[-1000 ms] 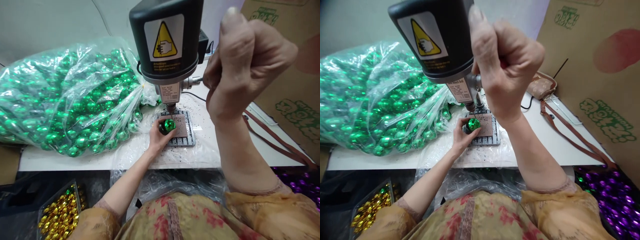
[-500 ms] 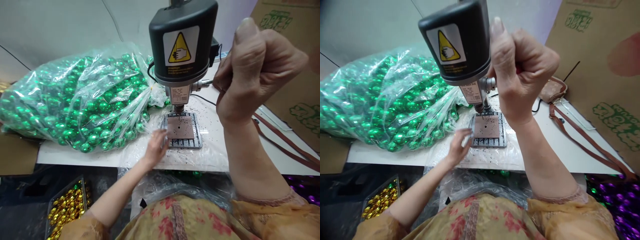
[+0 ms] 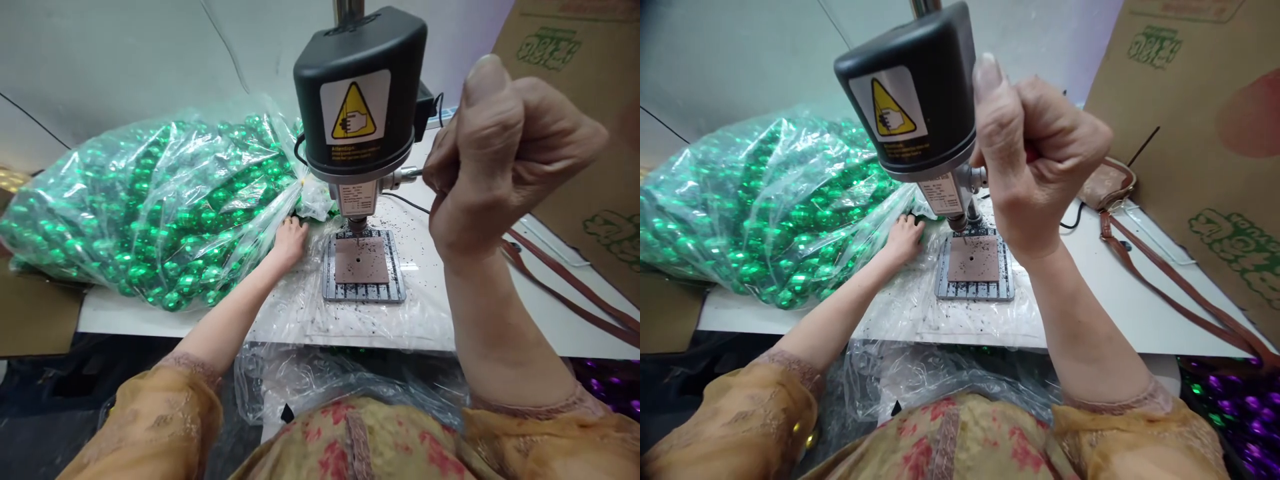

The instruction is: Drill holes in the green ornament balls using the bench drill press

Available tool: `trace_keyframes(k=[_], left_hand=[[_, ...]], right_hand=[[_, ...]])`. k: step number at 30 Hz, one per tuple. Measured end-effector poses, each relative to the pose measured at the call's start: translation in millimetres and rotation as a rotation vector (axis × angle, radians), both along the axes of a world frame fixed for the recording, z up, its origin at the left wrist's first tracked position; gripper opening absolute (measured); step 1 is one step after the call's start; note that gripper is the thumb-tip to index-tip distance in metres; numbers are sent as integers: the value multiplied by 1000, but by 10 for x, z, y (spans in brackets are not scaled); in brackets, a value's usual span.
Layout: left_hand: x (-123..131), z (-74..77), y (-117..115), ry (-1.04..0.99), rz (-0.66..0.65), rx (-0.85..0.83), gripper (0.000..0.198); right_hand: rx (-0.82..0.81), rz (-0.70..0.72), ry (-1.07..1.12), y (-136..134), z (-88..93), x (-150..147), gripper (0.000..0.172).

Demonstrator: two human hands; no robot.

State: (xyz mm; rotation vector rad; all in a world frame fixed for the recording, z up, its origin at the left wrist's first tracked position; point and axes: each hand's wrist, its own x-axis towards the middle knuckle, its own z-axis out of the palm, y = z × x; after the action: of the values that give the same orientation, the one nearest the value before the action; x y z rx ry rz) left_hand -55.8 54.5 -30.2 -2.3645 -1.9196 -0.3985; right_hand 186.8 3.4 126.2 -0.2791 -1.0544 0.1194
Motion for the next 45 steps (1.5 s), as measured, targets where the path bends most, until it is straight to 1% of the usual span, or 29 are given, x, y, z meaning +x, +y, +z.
trace_keyframes(k=[3,5,6,7,9,10,12,13,15,18,20,23,28,32,35,40,45], left_hand=[[58,100,-194,-216,-91,166,34],[151,116,-392,-467,-127,221,38],[213,101,-495,-629,-128,194,39],[284,73,-592,-809,-118,127,40],[430,-7,-743,-1157,-90,-80,45],[498,-50,-790,-1299,-78,-186,46],[602,-122,-829,-1483,-61,-328,47],[636,-148,-827,-1529,-52,-354,48],[674,-180,-797,-1549,-45,-338,49],[691,-208,-739,-1467,-68,-235,55],[704,-230,-704,-1402,-89,-195,57],[739,-280,-658,-1340,-122,-185,60],[772,-353,-618,-1182,-171,-182,62],[797,-341,-643,-1020,-180,-107,58],[862,-313,-679,-921,-197,-37,54],[955,-322,-718,-937,-188,-47,54],[941,-341,-733,-943,-204,-93,57]], right_hand=[[-36,42,3,-31,-10,-8,47],[-22,42,4,-36,-17,-14,46],[-8,26,6,-33,-20,-16,47],[4,3,4,-28,-23,-17,47],[-1,-18,-3,-18,-26,-16,47],[-4,-14,-7,-17,-27,-14,47],[-13,-12,-16,-21,-31,-9,47],[-19,-18,-25,-26,-34,-6,47],[-46,-47,-50,-37,-45,3,48],[-113,-89,-98,-51,-71,18,49],[-166,-111,-120,-59,-90,26,50],[-213,-122,-139,-71,-114,34,48],[-201,-125,-150,-89,-113,37,44],[-228,-160,-145,-115,-75,28,47],[-227,-187,-143,-136,-57,26,47],[-244,-198,-158,-162,-50,35,45],[-229,-136,-130,-165,-46,29,46]])
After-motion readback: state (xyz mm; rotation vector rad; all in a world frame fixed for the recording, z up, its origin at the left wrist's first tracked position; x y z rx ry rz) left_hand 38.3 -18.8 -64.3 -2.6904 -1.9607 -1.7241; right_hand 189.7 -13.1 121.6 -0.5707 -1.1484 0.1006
